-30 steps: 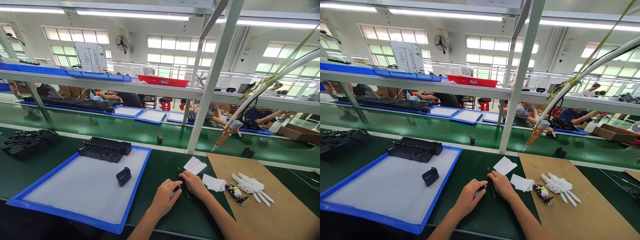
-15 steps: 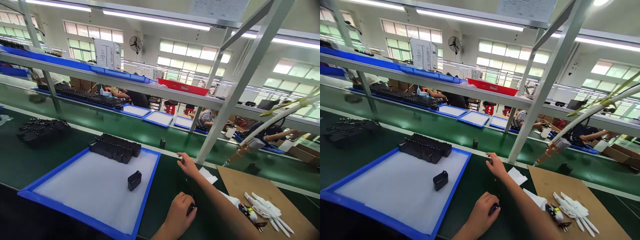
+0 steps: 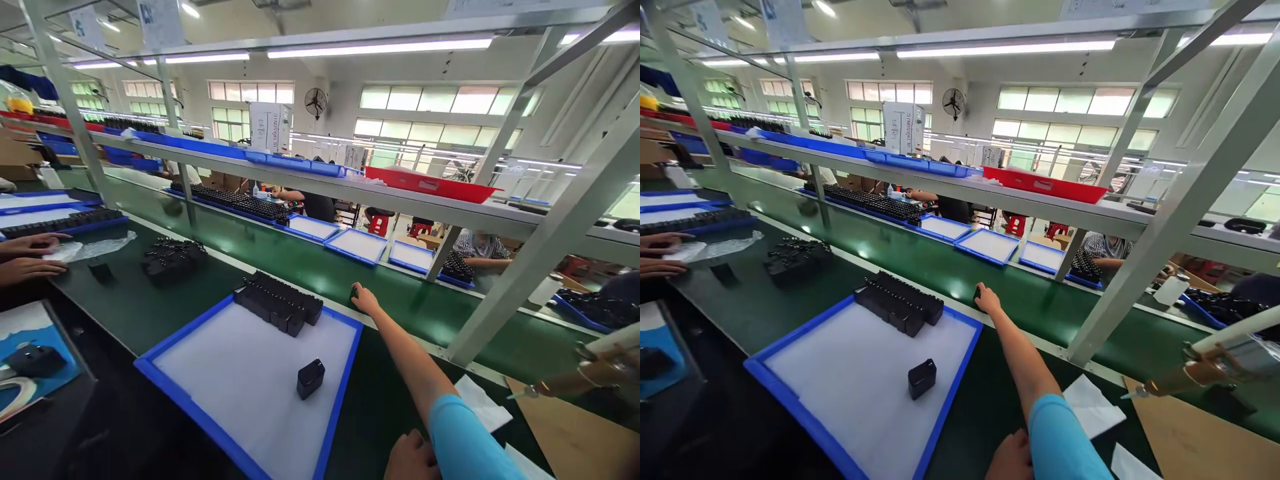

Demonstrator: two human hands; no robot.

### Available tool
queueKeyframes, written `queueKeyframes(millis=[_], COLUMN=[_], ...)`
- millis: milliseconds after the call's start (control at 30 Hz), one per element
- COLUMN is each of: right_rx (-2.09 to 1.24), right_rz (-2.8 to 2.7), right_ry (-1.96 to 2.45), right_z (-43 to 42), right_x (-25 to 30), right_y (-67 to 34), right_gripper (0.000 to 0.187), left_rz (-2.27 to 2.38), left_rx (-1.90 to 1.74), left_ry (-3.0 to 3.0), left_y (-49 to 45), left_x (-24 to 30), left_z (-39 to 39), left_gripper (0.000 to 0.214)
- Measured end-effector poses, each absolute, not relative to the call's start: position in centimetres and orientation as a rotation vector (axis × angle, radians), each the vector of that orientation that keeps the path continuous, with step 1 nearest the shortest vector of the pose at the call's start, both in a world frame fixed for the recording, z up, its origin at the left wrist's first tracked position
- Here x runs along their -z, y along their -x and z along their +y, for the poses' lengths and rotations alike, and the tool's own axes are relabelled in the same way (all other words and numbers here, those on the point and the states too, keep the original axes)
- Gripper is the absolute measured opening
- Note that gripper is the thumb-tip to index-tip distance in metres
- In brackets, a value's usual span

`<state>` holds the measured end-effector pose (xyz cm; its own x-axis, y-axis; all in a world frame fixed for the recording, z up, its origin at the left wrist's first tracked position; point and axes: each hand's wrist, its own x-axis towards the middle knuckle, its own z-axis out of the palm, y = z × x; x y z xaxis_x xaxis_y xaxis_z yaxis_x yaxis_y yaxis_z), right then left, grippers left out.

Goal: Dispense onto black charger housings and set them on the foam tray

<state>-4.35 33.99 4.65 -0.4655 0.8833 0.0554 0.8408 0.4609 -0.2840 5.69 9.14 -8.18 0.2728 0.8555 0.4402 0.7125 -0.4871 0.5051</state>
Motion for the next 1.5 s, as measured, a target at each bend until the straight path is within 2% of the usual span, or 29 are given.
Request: queueKeyframes(millis=[233,400,533,800,1033,1233,1333,1500], right_rx=[-0.382,-0.348,-0.329,-0.242,-0.238,-0.254,-0.27,-0.278], right_rz=[-2.558,-2.495,-2.431,-2.394,-2.392,-2.426,-2.416,-2.411], right_ry=[1.344,1.393,1.422,1.408,1.389,1.371,1.37,1.358], right_z=[28.7,22.2,19.1,17.5,17.3,17.2,17.2,17.1], right_x=[-4.5,-3.7,-1.9,0.6,1.2,1.5,1.6,1.5], right_y=[-6.6,-16.2,-20.6,-21.5,-21.2,-21.1,-21.1,-21.1], right_gripper=[0.042,0.043,0.043,0.048,0.05,0.049,0.049,0.049], left_rz=[1.486,1.481,1.823,2.144,2.335,2.096,1.996,1.564], left_rx=[-0.771,-0.683,-0.813,-0.764,-0.638,-0.766,-0.958,-1.476], left_ry=[-2.493,-2.585,-2.458,-2.428,-2.118,-2.091,-1.989,-1.103], left_y=[-3.8,-0.9,5.0,14.8,17.0,17.5,16.9,17.2], left_x=[3.1,-0.1,-2.1,-1.6,-1.3,-1.5,-1.3,-2.8], left_z=[4.9,3.3,2.8,5.1,5.8,5.1,4.8,5.1], left_gripper=[0.038,0.033,0.031,0.022,0.031,0.025,0.024,0.042])
